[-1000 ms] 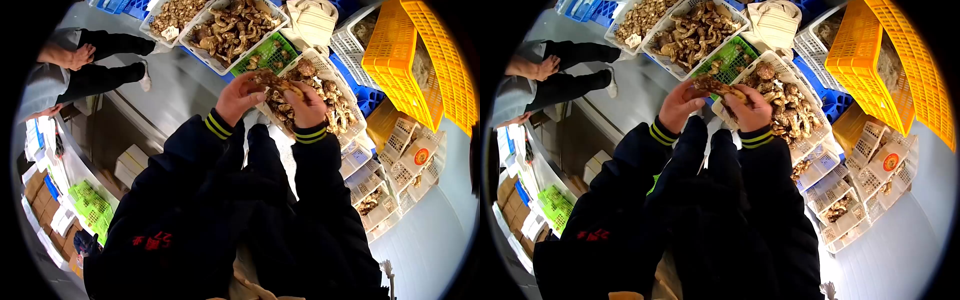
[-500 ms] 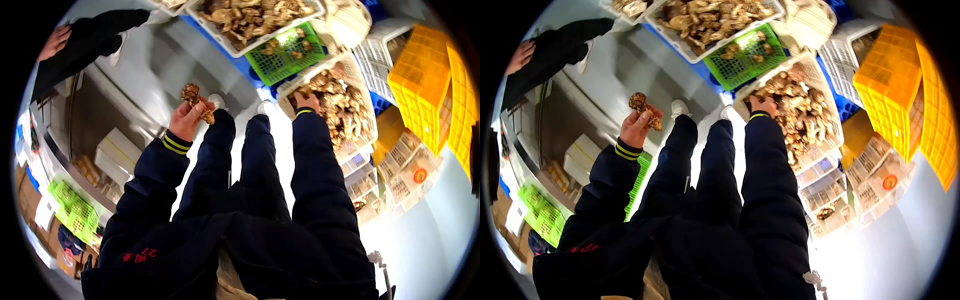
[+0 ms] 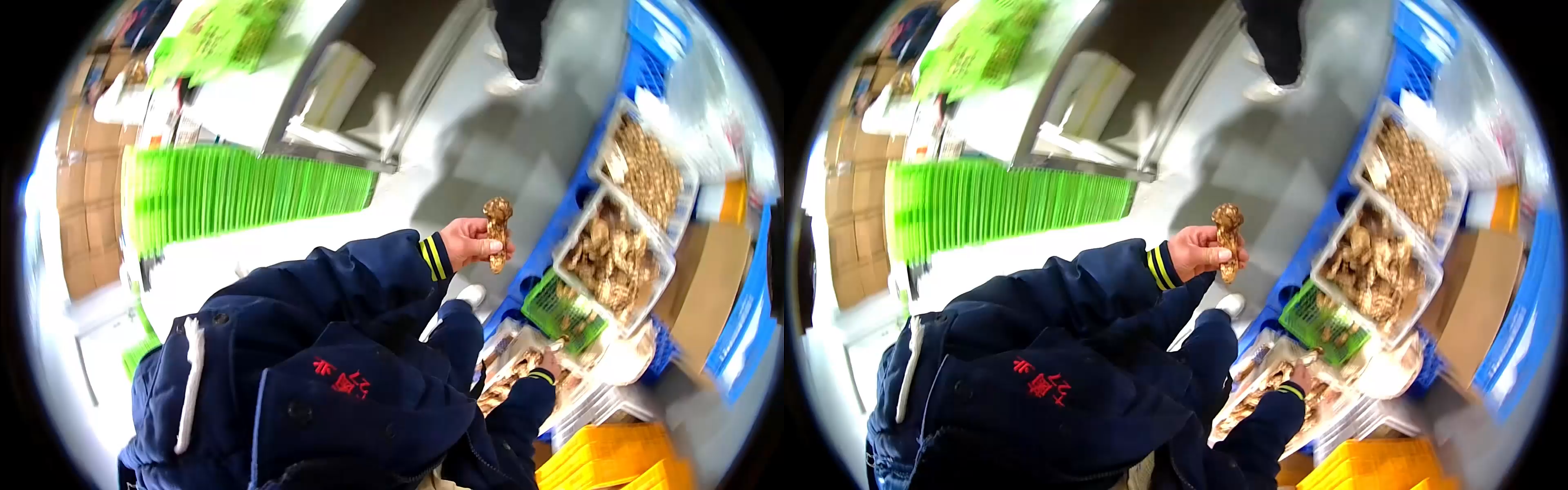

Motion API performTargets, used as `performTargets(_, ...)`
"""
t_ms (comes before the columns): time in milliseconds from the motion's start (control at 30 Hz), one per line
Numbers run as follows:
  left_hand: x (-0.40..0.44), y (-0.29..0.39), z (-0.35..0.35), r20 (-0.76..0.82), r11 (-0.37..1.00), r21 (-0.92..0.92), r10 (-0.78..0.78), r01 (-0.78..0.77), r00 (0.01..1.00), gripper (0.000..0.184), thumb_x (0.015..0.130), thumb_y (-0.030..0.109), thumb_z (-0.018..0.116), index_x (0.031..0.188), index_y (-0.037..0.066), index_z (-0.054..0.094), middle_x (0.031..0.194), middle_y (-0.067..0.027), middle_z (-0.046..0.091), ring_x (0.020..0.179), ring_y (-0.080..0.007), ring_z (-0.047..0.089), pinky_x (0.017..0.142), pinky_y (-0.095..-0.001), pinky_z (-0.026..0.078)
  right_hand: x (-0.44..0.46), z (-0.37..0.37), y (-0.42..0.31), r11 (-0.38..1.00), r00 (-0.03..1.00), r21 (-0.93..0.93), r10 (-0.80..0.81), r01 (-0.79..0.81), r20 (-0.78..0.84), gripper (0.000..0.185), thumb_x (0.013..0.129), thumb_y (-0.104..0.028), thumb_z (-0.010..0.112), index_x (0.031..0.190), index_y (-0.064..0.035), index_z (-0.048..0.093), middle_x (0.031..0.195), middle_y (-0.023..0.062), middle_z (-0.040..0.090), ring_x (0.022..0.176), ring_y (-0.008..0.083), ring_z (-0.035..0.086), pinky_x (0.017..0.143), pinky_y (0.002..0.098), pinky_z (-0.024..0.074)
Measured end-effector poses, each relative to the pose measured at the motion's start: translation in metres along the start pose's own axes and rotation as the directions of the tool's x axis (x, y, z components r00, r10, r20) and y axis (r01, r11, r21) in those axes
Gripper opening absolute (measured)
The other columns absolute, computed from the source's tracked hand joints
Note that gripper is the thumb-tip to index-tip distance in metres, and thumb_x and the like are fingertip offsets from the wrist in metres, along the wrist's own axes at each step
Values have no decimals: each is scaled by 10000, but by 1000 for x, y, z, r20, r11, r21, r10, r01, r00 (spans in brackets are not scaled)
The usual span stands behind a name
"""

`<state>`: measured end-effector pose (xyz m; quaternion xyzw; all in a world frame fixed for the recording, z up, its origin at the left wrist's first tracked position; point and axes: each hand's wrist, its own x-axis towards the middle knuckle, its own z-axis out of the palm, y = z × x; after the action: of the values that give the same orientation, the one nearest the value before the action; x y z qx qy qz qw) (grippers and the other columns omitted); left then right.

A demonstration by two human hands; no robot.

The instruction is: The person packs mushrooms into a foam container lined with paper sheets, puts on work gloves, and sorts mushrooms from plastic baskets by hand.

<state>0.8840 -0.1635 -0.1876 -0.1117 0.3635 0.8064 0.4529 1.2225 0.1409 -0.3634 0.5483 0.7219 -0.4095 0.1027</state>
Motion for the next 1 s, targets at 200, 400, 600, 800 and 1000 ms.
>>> performTargets(200, -102, 4, -76, -224, 962, -149, 191, -227, 956, 289, 798, 87, 575, 1059, 12, 477, 969, -129, 589, 901, -210, 577, 825, -327, 457, 31, 106, -153, 969, 898, 199, -214, 145, 384, 273, 721, -244, 663, 832, 3, 622, 577, 33, 517, 436, 89, 370, 404, 258, 284)
performTargets(400, -233, -35, -122, -488, 902, -167, 275, -397, 829, 349, 796, 125, 585, 1091, 8, 440, 974, -153, 582, 902, -228, 576, 805, -335, 465, -65, 212, -247, 956, 705, -57, -171, 288, 689, 196, 691, -171, 670, 776, -2, 622, 567, 6, 524, 459, 74, 438, 420, 214, 349)
performTargets(600, -378, -32, -209, -708, 715, 42, 514, -698, 484, 252, 826, 162, 546, 1032, 25, 496, 921, -83, 586, 817, -156, 575, 739, -280, 473, -234, 331, -278, 906, 295, -179, 64, 383, 954, 168, 748, -173, 634, 795, -21, 584, 597, 41, 524, 455, 95, 450, 403, 214, 354)
performTargets(800, -504, -4, -334, -835, 422, -33, 486, -906, 257, 217, 846, 201, 523, 1004, 89, 425, 937, -91, 567, 859, -194, 584, 693, -309, 489, -444, 489, -287, 854, 136, -277, 242, 440, 961, 218, 775, -228, 604, 884, -43, 566, 679, 3, 554, 542, 82, 508, 416, 199, 348)
performTargets(1000, -583, -5, -434, -860, 450, -160, 373, -879, 347, 357, 841, 201, 523, 1132, 47, 385, 975, -126, 555, 871, -223, 575, 719, -315, 463, -562, 689, -277, 878, 317, -468, 417, 101, 852, 148, 775, -206, 592, 791, -68, 542, 592, 28, 513, 466, 120, 452, 385, 240, 331)
